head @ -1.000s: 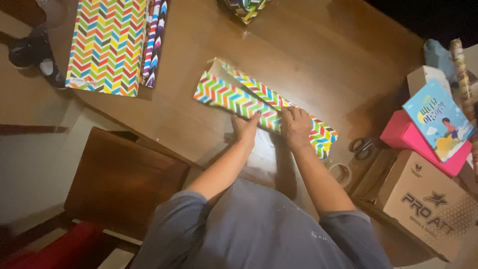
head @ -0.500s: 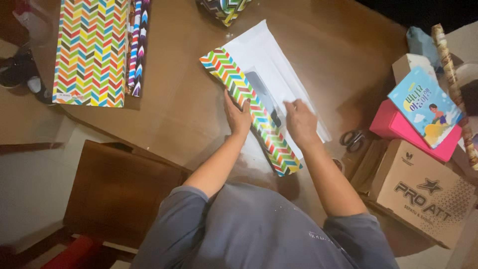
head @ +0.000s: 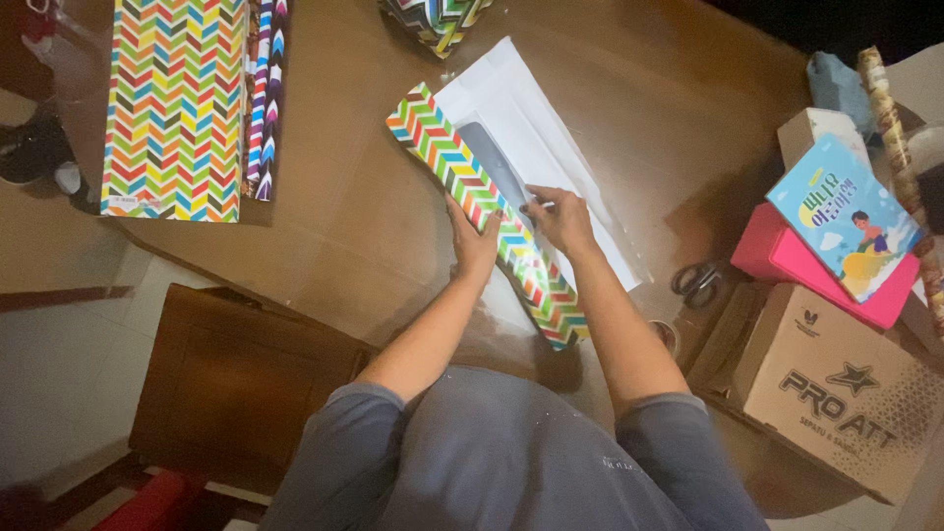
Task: The person wraps a rectangular object in colorful chevron-patterned paper on a wooden table. They fold the paper around the object, smooth the edges, and secure the folds with clear tape and scissors.
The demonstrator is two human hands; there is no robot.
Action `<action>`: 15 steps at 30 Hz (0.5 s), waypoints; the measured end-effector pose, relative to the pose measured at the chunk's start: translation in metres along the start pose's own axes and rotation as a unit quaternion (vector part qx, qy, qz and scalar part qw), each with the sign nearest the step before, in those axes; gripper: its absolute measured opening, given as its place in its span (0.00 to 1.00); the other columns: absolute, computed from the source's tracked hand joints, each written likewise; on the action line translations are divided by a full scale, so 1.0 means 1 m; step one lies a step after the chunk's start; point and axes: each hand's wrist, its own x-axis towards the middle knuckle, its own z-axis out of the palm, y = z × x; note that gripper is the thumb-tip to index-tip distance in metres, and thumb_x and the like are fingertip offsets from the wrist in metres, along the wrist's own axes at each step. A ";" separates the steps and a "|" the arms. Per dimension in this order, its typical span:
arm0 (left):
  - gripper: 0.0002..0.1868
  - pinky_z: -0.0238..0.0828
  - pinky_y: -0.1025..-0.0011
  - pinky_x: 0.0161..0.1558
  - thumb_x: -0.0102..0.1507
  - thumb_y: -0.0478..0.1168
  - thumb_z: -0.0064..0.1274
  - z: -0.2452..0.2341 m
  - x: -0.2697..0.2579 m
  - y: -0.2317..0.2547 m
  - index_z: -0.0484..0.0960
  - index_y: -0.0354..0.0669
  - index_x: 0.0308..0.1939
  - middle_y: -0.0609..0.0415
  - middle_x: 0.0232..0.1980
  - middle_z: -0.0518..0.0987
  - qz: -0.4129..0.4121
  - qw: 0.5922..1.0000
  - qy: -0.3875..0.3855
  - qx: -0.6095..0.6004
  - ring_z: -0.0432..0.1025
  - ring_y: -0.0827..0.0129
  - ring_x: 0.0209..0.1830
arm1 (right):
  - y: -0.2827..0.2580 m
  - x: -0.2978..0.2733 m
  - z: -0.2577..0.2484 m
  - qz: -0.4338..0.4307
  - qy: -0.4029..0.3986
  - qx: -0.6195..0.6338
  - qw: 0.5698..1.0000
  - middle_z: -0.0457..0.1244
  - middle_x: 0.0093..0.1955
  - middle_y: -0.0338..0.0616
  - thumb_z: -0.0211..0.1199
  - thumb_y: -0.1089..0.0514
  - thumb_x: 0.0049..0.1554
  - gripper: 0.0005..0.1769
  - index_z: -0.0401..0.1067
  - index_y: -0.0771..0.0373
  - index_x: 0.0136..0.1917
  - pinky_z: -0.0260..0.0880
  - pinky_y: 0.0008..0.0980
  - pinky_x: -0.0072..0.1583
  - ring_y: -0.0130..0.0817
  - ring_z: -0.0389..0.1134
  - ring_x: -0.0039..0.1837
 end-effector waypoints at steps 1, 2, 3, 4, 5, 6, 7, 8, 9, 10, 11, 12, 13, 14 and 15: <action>0.55 0.45 0.61 0.76 0.61 0.40 0.61 0.000 0.000 0.004 0.37 0.35 0.80 0.32 0.81 0.49 0.027 1.000 0.011 0.000 0.48 0.46 0.81 | -0.002 0.006 -0.001 -0.016 -0.001 0.007 1.000 0.74 0.50 0.46 0.67 0.58 0.56 0.20 0.77 0.58 0.62 0.74 0.34 0.51 0.34 0.77 0.48; 0.56 0.46 0.61 0.77 0.60 0.39 0.63 0.000 0.000 0.007 0.37 0.34 0.80 0.31 0.81 0.50 0.055 0.998 0.022 0.001 0.49 0.45 0.81 | -0.005 0.010 -0.002 -0.031 -0.001 0.014 0.999 0.74 0.50 0.46 0.66 0.59 0.57 0.20 0.77 0.59 0.62 0.75 0.34 0.51 0.34 0.77 0.48; 0.58 0.47 0.60 0.77 0.59 0.39 0.65 0.001 -0.001 0.008 0.38 0.33 0.80 0.30 0.81 0.51 0.081 0.996 0.032 0.001 0.50 0.44 0.81 | -0.006 0.013 -0.004 -0.046 -0.003 0.021 0.999 0.74 0.49 0.47 0.66 0.60 0.57 0.19 0.78 0.59 0.62 0.75 0.34 0.50 0.34 0.77 0.47; 0.59 0.47 0.60 0.77 0.58 0.38 0.66 0.001 -0.001 0.008 0.37 0.33 0.80 0.30 0.81 0.51 0.080 0.996 0.031 -0.006 0.50 0.44 0.81 | -0.008 0.016 -0.006 -0.052 -0.007 0.016 0.998 0.74 0.49 0.47 0.66 0.60 0.56 0.19 0.78 0.59 0.62 0.75 0.34 0.51 0.35 0.77 0.47; 0.61 0.48 0.60 0.77 0.57 0.38 0.66 0.001 0.000 0.009 0.35 0.33 0.80 0.30 0.81 0.50 0.079 0.996 0.029 -0.014 0.51 0.44 0.81 | -0.009 0.019 -0.008 -0.060 -0.012 0.010 0.998 0.74 0.48 0.46 0.66 0.60 0.56 0.19 0.78 0.59 0.62 0.75 0.34 0.52 0.35 0.77 0.47; 0.62 0.49 0.59 0.77 0.56 0.38 0.67 0.000 0.001 0.009 0.34 0.33 0.80 0.29 0.81 0.50 0.079 0.996 0.028 -0.022 0.51 0.44 0.80 | -0.010 0.020 -0.009 -0.067 -0.016 0.004 0.998 0.74 0.48 0.46 0.66 0.60 0.56 0.19 0.78 0.59 0.61 0.74 0.34 0.52 0.36 0.77 0.46; 0.64 0.47 0.58 0.77 0.56 0.38 0.67 0.000 0.002 0.010 0.32 0.32 0.80 0.28 0.80 0.49 0.090 0.995 0.029 -0.011 0.50 0.43 0.81 | -0.010 0.021 -0.010 -0.042 -0.027 -0.011 0.999 0.74 0.49 0.46 0.65 0.59 0.56 0.20 0.78 0.58 0.63 0.74 0.35 0.54 0.37 0.77 0.47; 0.65 0.46 0.57 0.77 0.55 0.38 0.68 0.000 0.002 0.011 0.30 0.32 0.79 0.27 0.80 0.47 0.102 0.994 0.029 -0.001 0.48 0.42 0.81 | -0.009 0.021 -0.010 -0.017 -0.037 -0.027 0.999 0.74 0.51 0.46 0.65 0.58 0.57 0.21 0.77 0.56 0.64 0.73 0.35 0.56 0.37 0.77 0.49; 0.67 0.44 0.55 0.78 0.55 0.38 0.69 -0.001 0.004 0.012 0.29 0.32 0.79 0.25 0.80 0.46 0.114 0.993 0.030 0.010 0.46 0.40 0.81 | -0.009 0.023 -0.007 0.006 -0.047 -0.042 0.998 0.74 0.52 0.46 0.64 0.56 0.57 0.22 0.76 0.55 0.66 0.72 0.35 0.58 0.38 0.77 0.50; 0.68 0.43 0.54 0.78 0.53 0.38 0.69 -0.003 0.004 0.015 0.28 0.32 0.79 0.25 0.79 0.45 0.110 0.993 0.034 0.026 0.46 0.39 0.81 | -0.009 0.026 -0.002 -0.035 -0.013 -0.106 0.994 0.71 0.56 0.49 0.66 0.56 0.54 0.26 0.75 0.57 0.66 0.70 0.38 0.58 0.43 0.74 0.54; 0.69 0.41 0.52 0.78 0.52 0.38 0.69 -0.003 0.005 0.018 0.27 0.33 0.79 0.25 0.79 0.44 0.107 0.993 0.038 0.041 0.45 0.38 0.80 | -0.010 0.031 0.004 -0.078 0.023 -0.169 0.982 0.68 0.60 0.53 0.68 0.56 0.51 0.29 0.73 0.58 0.67 0.68 0.41 0.59 0.47 0.70 0.59; 0.70 0.39 0.51 0.78 0.50 0.38 0.70 -0.004 0.008 0.022 0.27 0.33 0.78 0.25 0.79 0.44 0.104 0.992 0.041 0.057 0.44 0.36 0.80 | -0.010 0.035 0.012 -0.120 0.058 -0.231 0.964 0.65 0.64 0.56 0.71 0.56 0.48 0.34 0.71 0.60 0.68 0.66 0.44 0.60 0.52 0.67 0.63; 0.70 0.41 0.50 0.77 0.51 0.41 0.70 -0.004 0.007 0.025 0.28 0.34 0.78 0.24 0.78 0.42 0.084 0.992 0.031 0.086 0.42 0.35 0.80 | -0.010 0.039 0.023 -0.115 0.058 -0.181 0.975 0.64 0.66 0.56 0.68 0.54 0.52 0.34 0.68 0.60 0.71 0.65 0.44 0.63 0.52 0.65 0.65; 0.69 0.42 0.50 0.76 0.51 0.43 0.70 -0.005 0.005 0.027 0.29 0.34 0.78 0.24 0.78 0.41 0.064 0.991 0.021 0.115 0.40 0.33 0.80 | -0.011 0.043 0.037 -0.109 0.058 -0.130 0.984 0.62 0.69 0.55 0.66 0.52 0.56 0.35 0.64 0.61 0.74 0.64 0.44 0.66 0.52 0.64 0.68; 0.68 0.43 0.49 0.75 0.52 0.45 0.71 -0.006 0.009 0.032 0.30 0.35 0.77 0.23 0.77 0.39 0.047 0.988 0.011 0.144 0.38 0.31 0.80 | -0.013 0.050 0.046 -0.105 0.061 -0.079 0.989 0.60 0.72 0.55 0.64 0.50 0.60 0.36 0.60 0.62 0.77 0.63 0.45 0.69 0.52 0.62 0.70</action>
